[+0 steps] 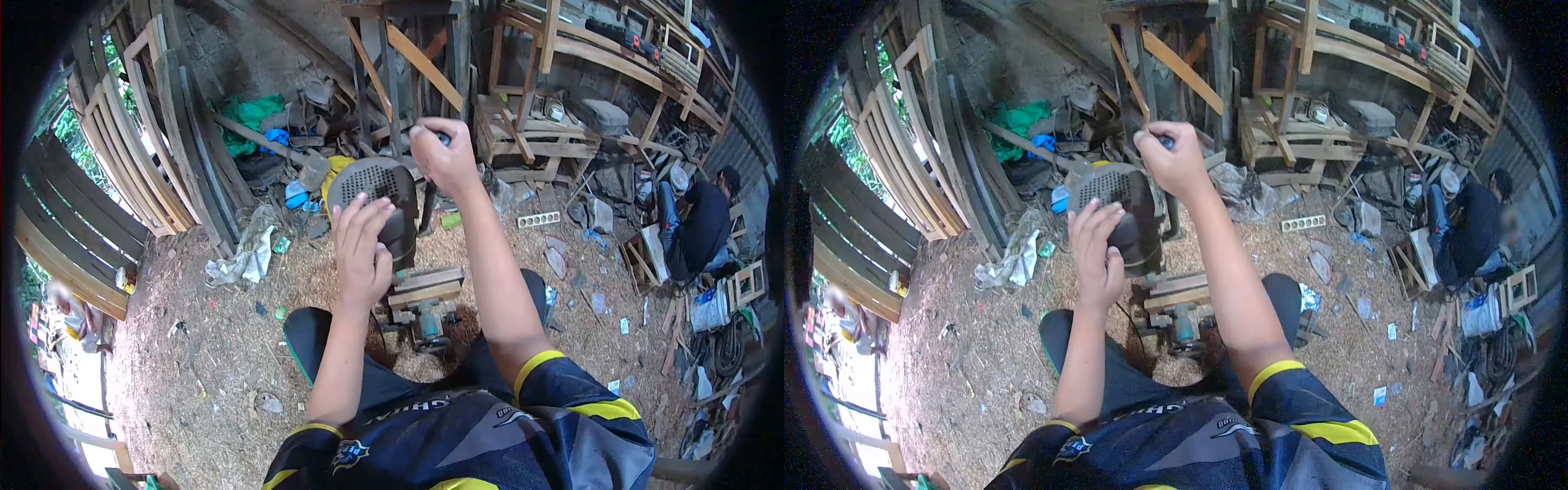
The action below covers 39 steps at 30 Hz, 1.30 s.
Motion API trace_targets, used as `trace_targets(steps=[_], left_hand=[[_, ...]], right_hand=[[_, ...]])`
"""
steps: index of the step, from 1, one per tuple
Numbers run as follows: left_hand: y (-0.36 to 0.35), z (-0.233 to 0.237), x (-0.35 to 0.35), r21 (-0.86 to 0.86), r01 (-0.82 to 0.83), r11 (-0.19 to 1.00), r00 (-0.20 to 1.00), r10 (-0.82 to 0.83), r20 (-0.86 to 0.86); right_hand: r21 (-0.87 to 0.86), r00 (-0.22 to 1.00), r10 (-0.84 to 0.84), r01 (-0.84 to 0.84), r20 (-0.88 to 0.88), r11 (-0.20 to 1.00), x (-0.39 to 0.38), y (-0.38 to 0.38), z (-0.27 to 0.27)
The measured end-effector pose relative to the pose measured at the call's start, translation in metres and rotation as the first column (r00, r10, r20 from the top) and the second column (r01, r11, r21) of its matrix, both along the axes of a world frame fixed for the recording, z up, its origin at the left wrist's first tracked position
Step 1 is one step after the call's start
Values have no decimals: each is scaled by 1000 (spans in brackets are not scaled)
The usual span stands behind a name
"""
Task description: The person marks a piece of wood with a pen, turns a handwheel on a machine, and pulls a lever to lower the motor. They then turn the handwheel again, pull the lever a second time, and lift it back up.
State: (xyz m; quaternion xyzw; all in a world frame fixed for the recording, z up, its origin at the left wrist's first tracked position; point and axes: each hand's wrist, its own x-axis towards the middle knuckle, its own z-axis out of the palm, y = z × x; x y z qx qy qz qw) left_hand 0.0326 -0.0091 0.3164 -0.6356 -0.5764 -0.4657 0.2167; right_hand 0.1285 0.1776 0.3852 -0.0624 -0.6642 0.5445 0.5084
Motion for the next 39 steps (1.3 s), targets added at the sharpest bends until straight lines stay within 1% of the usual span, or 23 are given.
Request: trace_targets(steps=[1,2,4,5,6,8,11,14,15,18,20,21,23,24,25,26,28,29,32,36,39], left_hand=[[1,-1,0,-1,-1,1000,1000,1,-5],[1,-1,0,-2,-7,1000,1000,7,-12],[2,-2,-2,0,-21,1000,1000,21,-13],[2,-3,-3,1,-25,1000,1000,25,-14],[2,-5,-1,7,-24,1000,1000,24,-16],[1,-6,1,-9,-33,999,999,33,-17],[3,-9,2,-3,-61,998,998,61,-22],[6,-9,2,2,-74,997,997,74,-30],[7,-9,0,9,-72,997,996,72,-44],[5,-10,-1,-2,-71,997,996,71,-61],[4,-8,-2,-19,-68,998,996,67,-63],[-1,-7,-6,-96,-61,994,994,52,-92],[-7,-3,-5,-80,-23,997,999,20,-46],[-10,-6,-6,-75,-3,997,1000,2,-21],[-13,-12,-12,-89,-6,996,999,2,-44],[-16,-18,-16,-83,5,997,1000,-6,-7],[-19,-28,-25,-52,25,998,998,-21,63],[-23,-32,-28,-71,10,997,998,-6,57],[-25,-36,-33,-68,57,996,992,-49,115],[-22,-36,-41,-66,44,997,996,-39,75],[-19,-38,-41,-55,25,998,996,-20,84]], right_hand=[[11,998,-61,60,33,998,-3,3,0],[20,997,-72,73,-22,997,-10,3,0],[-71,997,-80,81,10,994,-15,6,3],[-45,994,-109,109,-2,993,-17,7,0],[-2,990,-131,132,41,991,-4,-9,6],[-16,991,-126,127,42,992,11,-23,-5],[13,987,-114,116,-114,993,9,-31,-13],[51,996,-85,86,-31,995,10,-22,-8],[32,999,-49,48,14,998,8,-17,-5],[-100,1000,7,-4,28,995,5,-14,-3],[-134,997,-73,71,-10,988,3,-21,-4],[-96,995,-100,97,-25,991,2,-21,-7],[-29,985,-150,148,-88,989,-2,-19,-13],[-57,982,-158,153,-105,987,-2,-19,-17],[-47,981,-159,155,-112,987,1,-22,-24],[-30,979,-161,158,-123,987,4,-25,-27],[-41,979,-153,148,-136,988,6,-29,-28],[-47,979,-147,142,-143,989,5,-29,-28],[-18,985,-106,104,-139,994,6,-25,-29],[-17,990,-1,-1,-143,1000,11,-26,-34],[5,987,25,-24,-158,1000,6,-20,-53]])
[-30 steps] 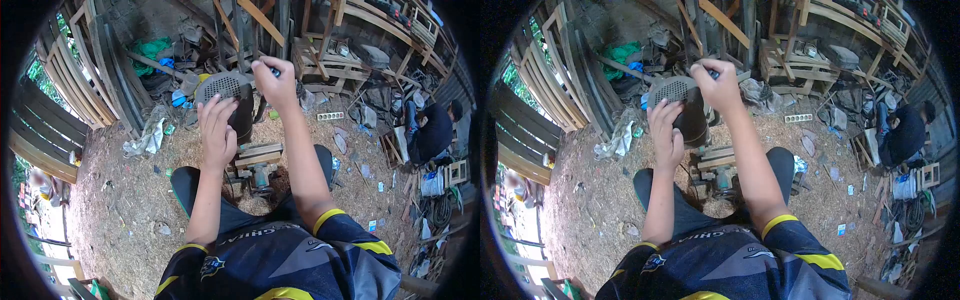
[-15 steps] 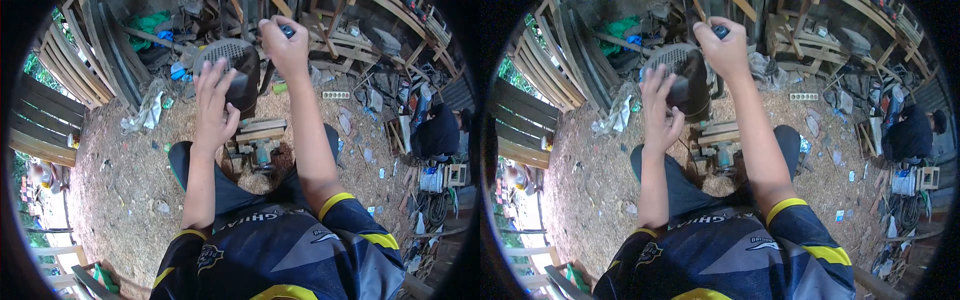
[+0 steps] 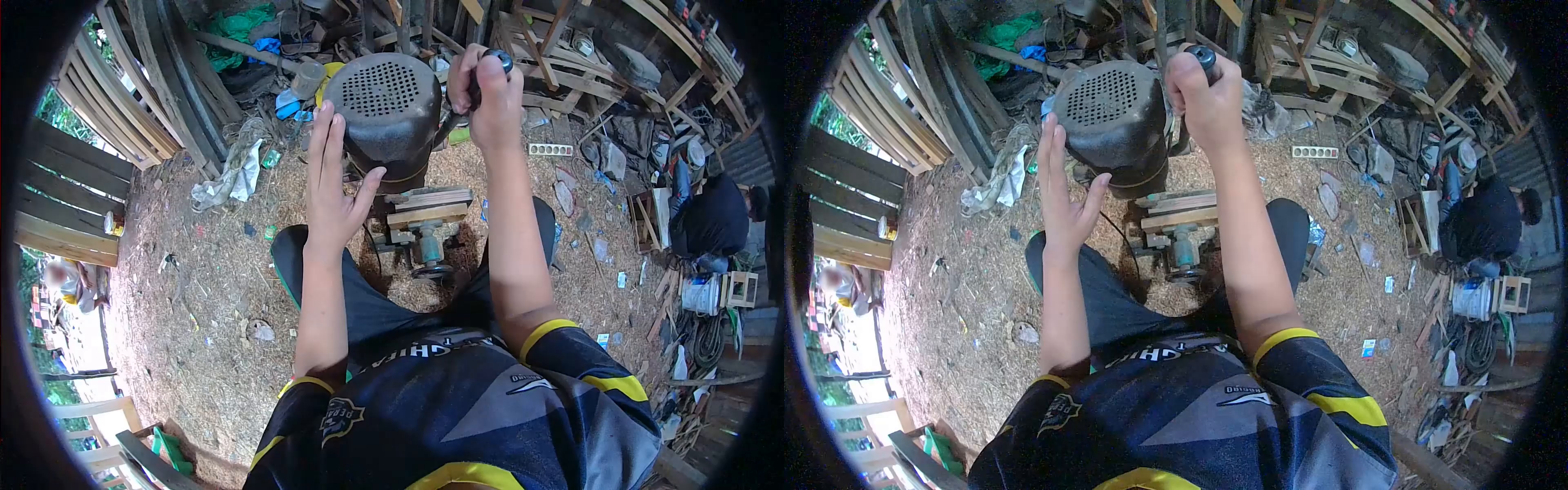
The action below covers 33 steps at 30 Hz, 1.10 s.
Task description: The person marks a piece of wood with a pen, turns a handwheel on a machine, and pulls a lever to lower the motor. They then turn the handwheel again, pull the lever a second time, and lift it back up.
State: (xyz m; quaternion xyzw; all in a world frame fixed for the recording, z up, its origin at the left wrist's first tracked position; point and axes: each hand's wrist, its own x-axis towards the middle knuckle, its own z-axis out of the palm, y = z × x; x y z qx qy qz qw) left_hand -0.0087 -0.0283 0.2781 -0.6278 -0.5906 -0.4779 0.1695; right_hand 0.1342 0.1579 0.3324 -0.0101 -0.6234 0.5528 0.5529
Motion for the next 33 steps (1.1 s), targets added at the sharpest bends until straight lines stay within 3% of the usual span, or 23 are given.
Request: trace_targets(steps=[3,13,17,23,29,33], left_hand=[[4,-4,1,7,-28,1000,1000,28,5],[6,5,13,61,-64,996,998,62,31],[3,2,14,34,-73,997,996,71,52],[5,5,14,41,-56,998,997,53,59],[5,1,9,62,-24,998,998,19,65],[7,4,9,55,-39,998,997,35,65]], right_hand=[[-3,999,49,-49,11,999,-2,8,-6],[-57,978,-188,194,89,979,-31,23,26],[-78,995,-87,84,-45,993,-5,-8,-14],[-41,988,-141,139,-55,989,-6,-11,-8],[-81,995,-23,15,-92,997,-4,-5,-9],[-66,990,-142,143,20,987,-17,5,6]])
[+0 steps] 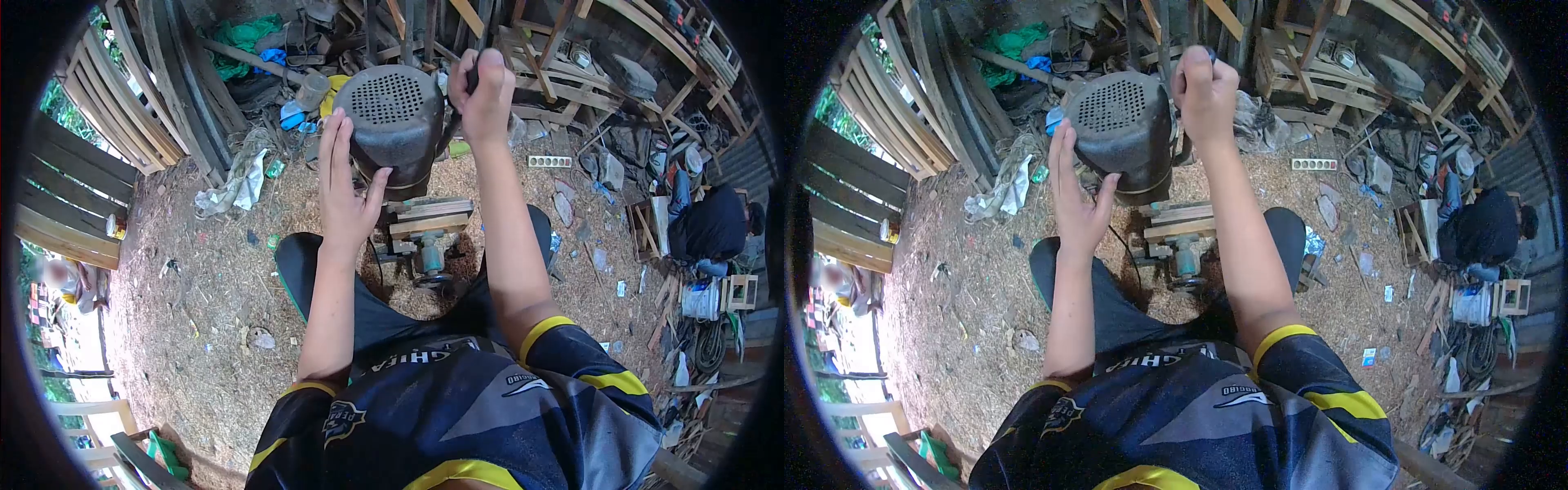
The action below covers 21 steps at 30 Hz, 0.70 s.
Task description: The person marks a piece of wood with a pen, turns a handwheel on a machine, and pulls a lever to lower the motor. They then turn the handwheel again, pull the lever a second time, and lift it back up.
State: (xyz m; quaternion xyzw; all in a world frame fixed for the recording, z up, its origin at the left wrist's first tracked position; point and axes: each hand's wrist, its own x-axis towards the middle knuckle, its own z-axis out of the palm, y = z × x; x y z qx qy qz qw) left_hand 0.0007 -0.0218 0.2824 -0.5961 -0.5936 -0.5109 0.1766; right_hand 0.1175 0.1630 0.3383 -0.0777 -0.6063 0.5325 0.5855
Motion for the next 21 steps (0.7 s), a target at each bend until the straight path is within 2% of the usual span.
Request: trace_targets(steps=[6,8,10,13,17,20,21], left_hand=[[-2,2,5,2,-7,1000,1000,7,22],[-4,0,5,-13,-4,1000,1000,4,30],[-3,-3,4,10,-8,1000,1000,8,2],[-9,-1,6,-11,-7,1000,1000,7,-12],[-2,-1,5,8,-15,1000,1000,15,2],[-5,-3,-4,-7,26,1000,999,-26,-22],[-7,-6,-5,26,5,1000,1000,-5,-21]], right_hand=[[-89,998,-48,51,34,995,-8,6,16],[136,965,-257,249,44,959,3,-11,-12],[33,981,104,-100,-165,994,19,-21,-26],[6,991,84,-84,-108,996,23,-27,-22],[84,992,97,-90,-80,992,19,-7,-32],[84,991,47,-36,-127,996,16,-11,-32],[134,993,84,-73,-77,988,22,-11,-34]])
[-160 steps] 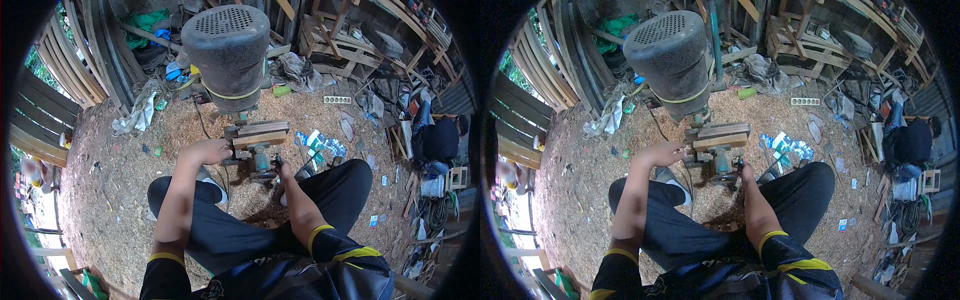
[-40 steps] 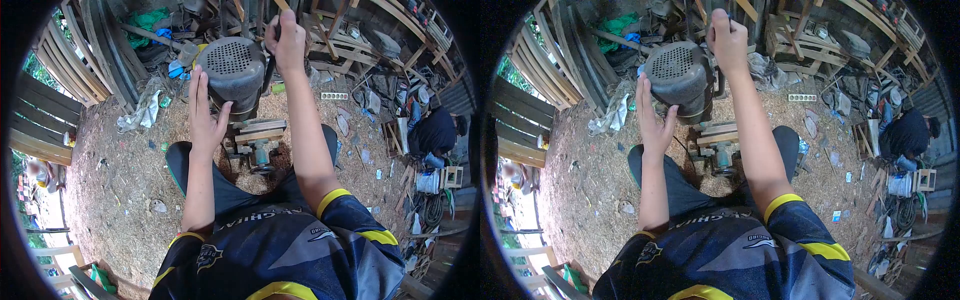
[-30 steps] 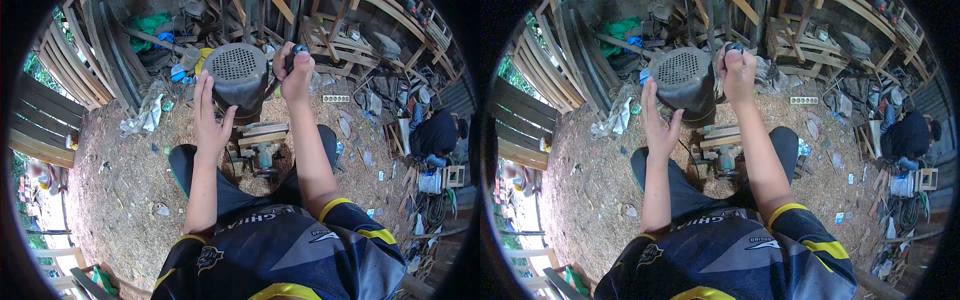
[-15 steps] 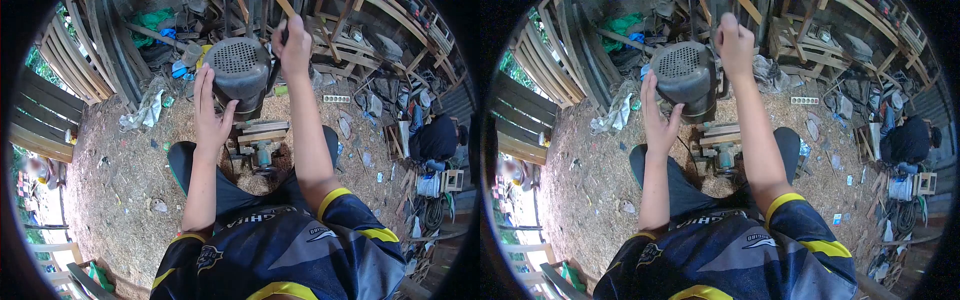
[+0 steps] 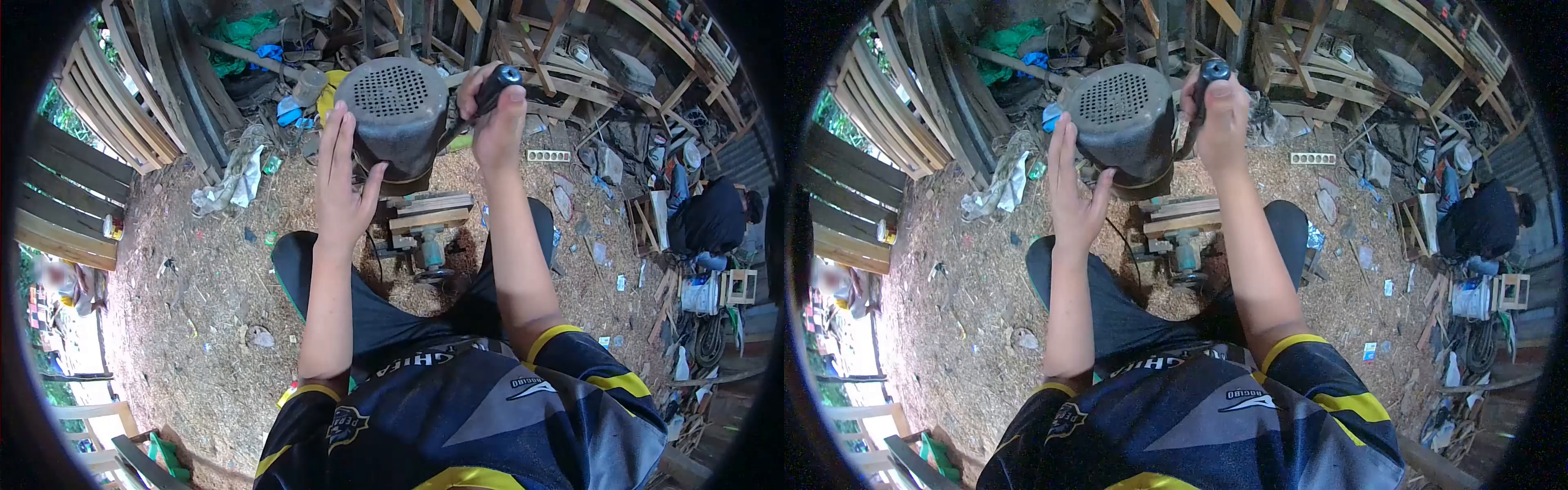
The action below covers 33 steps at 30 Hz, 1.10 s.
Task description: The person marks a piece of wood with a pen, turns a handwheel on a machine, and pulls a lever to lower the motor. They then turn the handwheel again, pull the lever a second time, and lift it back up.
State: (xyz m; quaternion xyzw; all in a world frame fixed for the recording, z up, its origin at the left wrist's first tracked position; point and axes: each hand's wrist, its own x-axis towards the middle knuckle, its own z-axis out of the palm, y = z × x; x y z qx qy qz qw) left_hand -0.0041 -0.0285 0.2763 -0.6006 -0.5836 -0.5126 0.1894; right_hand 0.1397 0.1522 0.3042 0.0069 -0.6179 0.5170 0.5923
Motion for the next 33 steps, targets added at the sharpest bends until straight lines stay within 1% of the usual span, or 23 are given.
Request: trace_targets(steps=[2,3,4,5,7,8,9,10,11,13,14,17,18,19,21,24,27,30,33], left_hand=[[-6,-10,1,62,-46,997,999,45,13],[-11,-27,4,106,-87,990,994,80,75],[-17,-59,9,149,-133,980,984,113,139],[-23,-90,16,190,-182,965,969,143,202],[-34,-139,44,3,-96,995,908,86,411],[-36,-156,55,-196,61,979,891,36,453],[-36,-167,64,-375,222,900,864,-4,503],[-40,-169,68,-537,272,798,912,-37,408],[-43,-171,72,-686,292,667,944,-88,317],[-38,-181,77,-677,263,688,962,-130,241],[-35,-190,78,-715,248,654,966,-118,228],[-39,-208,76,-795,277,539,958,-95,269],[-43,-208,72,-852,245,464,970,-107,221],[-46,-207,69,-889,244,388,970,-96,225],[-50,-207,61,-943,241,229,970,-77,229],[-54,-202,53,-958,284,42,957,-68,281],[-65,-192,52,-948,298,108,955,-35,296],[-75,-191,53,-935,308,174,951,-21,309],[-82,-189,51,-934,328,143,945,-40,325]], right_hand=[[-59,998,-64,64,3,996,-1,-8,-7],[-87,995,-97,97,9,991,-1,-12,-9],[-41,993,-100,102,54,994,3,-6,-20],[-73,991,-125,127,42,989,0,-9,-27],[-138,984,-177,176,11,975,-7,-18,-36],[-188,987,-156,147,-32,971,-6,-23,-37],[-196,976,-218,217,17,956,-5,-20,-45],[-201,958,-277,285,68,937,-3,-18,-57],[-204,935,-332,351,121,914,-1,-15,-68],[-290,938,-321,346,132,892,-2,-16,-77],[-310,929,-332,367,161,877,0,-8,-89],[-256,918,-362,394,164,883,-1,-2,-111],[-245,919,-357,390,167,888,-2,-4,-112],[-233,921,-351,384,170,893,-2,-6,-113],[-185,891,-383,430,243,884,-1,-7,-116],[-158,847,-425,490,319,858,2,-2,-123],[-114,813,-447,518,374,848,1,1,-132],[-136,769,-458,564,445,815,-1,1,-133],[-99,684,-489,630,542,771,-13,10,-120]])
